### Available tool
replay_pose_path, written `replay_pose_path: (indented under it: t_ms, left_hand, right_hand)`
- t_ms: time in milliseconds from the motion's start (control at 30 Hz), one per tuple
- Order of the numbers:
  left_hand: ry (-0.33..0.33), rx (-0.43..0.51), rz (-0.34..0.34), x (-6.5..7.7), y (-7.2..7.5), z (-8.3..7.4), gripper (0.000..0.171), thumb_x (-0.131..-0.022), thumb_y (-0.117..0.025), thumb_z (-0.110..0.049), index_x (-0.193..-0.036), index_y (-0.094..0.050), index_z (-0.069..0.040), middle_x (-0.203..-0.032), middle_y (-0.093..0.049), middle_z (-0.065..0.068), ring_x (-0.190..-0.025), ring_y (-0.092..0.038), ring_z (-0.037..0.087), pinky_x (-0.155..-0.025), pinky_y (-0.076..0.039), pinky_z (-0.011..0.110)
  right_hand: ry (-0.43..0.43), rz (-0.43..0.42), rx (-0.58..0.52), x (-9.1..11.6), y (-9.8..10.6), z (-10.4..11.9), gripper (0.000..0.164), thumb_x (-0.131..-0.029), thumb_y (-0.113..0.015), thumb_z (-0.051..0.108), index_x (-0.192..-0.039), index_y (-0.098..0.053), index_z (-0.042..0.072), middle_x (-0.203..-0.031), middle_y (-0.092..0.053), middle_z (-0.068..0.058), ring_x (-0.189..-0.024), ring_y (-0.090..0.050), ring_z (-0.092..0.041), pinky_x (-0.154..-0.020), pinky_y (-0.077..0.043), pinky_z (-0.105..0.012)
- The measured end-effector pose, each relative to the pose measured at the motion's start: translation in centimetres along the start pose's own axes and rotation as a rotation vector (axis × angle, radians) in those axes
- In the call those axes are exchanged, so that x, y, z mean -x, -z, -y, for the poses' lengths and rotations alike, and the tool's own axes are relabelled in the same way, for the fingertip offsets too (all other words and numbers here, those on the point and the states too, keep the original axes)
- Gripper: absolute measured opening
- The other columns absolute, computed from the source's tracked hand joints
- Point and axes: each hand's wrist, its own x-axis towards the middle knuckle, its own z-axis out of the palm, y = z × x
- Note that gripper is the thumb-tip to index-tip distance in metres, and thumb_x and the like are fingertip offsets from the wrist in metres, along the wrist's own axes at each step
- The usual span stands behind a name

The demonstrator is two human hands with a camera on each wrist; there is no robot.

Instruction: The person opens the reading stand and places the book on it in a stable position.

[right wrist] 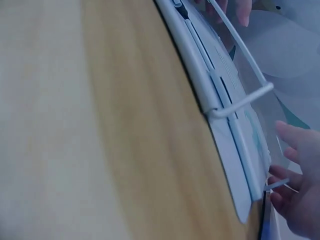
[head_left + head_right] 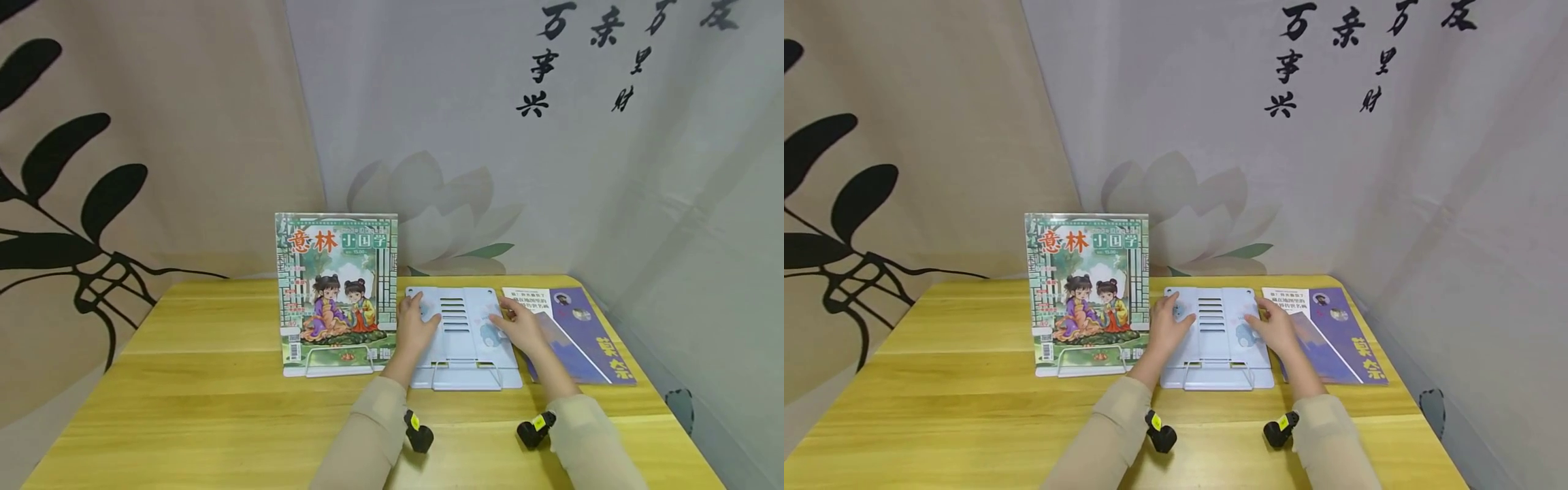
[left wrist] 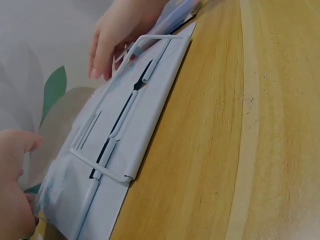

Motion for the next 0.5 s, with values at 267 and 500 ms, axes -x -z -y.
replay_pose_path:
  t_ms: [267,500]
  left_hand:
    - [0.020,0.034,-0.030,-0.04,-0.64,0.72,0.062,-0.079,-0.076,-0.014,-0.132,-0.052,0.005,-0.136,-0.039,0.032,-0.124,-0.042,0.044,-0.104,-0.036,0.045]
    - [0.071,-0.011,0.010,-0.12,-0.88,1.03,0.063,-0.077,-0.075,-0.011,-0.133,-0.051,0.007,-0.137,-0.037,0.032,-0.123,-0.044,0.044,-0.103,-0.038,0.044]
  right_hand:
    - [-0.028,0.005,0.017,-0.70,-0.58,-0.17,0.055,-0.091,-0.067,0.018,-0.136,-0.046,-0.007,-0.132,-0.049,-0.029,-0.121,-0.046,-0.044,-0.100,-0.037,-0.052]
    - [-0.019,0.000,0.070,-0.84,-0.92,-0.40,0.051,-0.091,-0.066,0.012,-0.134,-0.048,-0.009,-0.134,-0.047,-0.030,-0.128,-0.038,-0.045,-0.105,-0.030,-0.052]
